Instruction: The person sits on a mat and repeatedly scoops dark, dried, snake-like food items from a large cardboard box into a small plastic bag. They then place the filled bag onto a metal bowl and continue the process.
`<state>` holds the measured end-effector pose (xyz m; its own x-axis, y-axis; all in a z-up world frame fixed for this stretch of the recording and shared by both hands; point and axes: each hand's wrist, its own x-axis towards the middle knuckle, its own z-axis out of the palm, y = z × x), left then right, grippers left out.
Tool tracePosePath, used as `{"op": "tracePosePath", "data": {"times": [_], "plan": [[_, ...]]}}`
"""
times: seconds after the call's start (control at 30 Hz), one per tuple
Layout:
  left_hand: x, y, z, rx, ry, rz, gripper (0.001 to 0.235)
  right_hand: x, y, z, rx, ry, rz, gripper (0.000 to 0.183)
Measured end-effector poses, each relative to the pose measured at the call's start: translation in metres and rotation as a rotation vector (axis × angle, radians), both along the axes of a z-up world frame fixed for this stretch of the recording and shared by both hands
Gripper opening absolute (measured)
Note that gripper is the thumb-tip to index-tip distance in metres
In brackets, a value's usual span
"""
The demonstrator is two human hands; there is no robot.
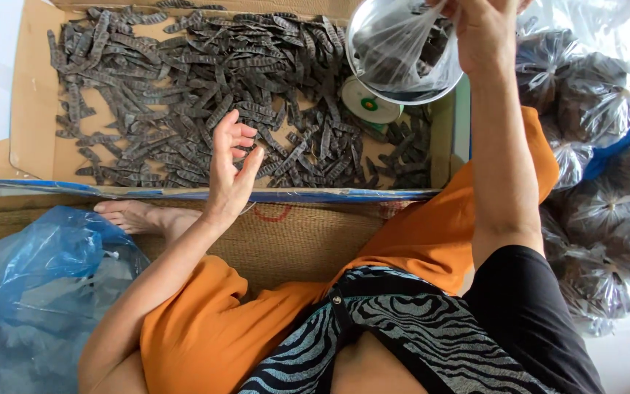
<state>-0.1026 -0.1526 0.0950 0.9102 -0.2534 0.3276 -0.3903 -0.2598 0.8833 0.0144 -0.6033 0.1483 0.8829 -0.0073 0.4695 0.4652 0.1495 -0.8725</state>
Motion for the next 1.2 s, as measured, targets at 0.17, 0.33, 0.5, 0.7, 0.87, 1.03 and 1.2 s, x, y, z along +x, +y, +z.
{"op": "tracePosePath", "data": {"times": [0.17,0.33,0.5,0.7,0.87,1.03,1.2], "plan": [[-0.001,0.001,0.001,0.018,0.015,0.001,0.068,-0.003,-0.002,0.002,-0.161,0.019,-0.035,0.014],[-0.001,0.001,0.001,0.035,0.008,-0.013,0.067,-0.003,-0.009,-0.005,-0.147,0.050,-0.091,0.014],[0.000,0.001,0.000,0.043,0.013,-0.010,0.067,-0.001,-0.013,-0.006,-0.194,0.046,-0.140,0.019],[0.000,0.002,0.000,0.048,0.026,-0.013,0.067,0.002,-0.018,-0.009,-0.238,-0.010,-0.150,0.021],[0.000,0.002,0.001,0.046,0.033,-0.017,0.066,0.006,-0.026,-0.012,-0.313,-0.001,-0.202,0.021],[0.001,0.002,-0.001,0.043,0.032,-0.021,0.066,0.008,-0.025,-0.012,-0.358,-0.032,-0.223,0.024],[0.002,0.001,-0.004,0.038,0.042,-0.019,0.066,0.023,-0.017,-0.018,-0.443,-0.124,-0.247,0.021]]}}
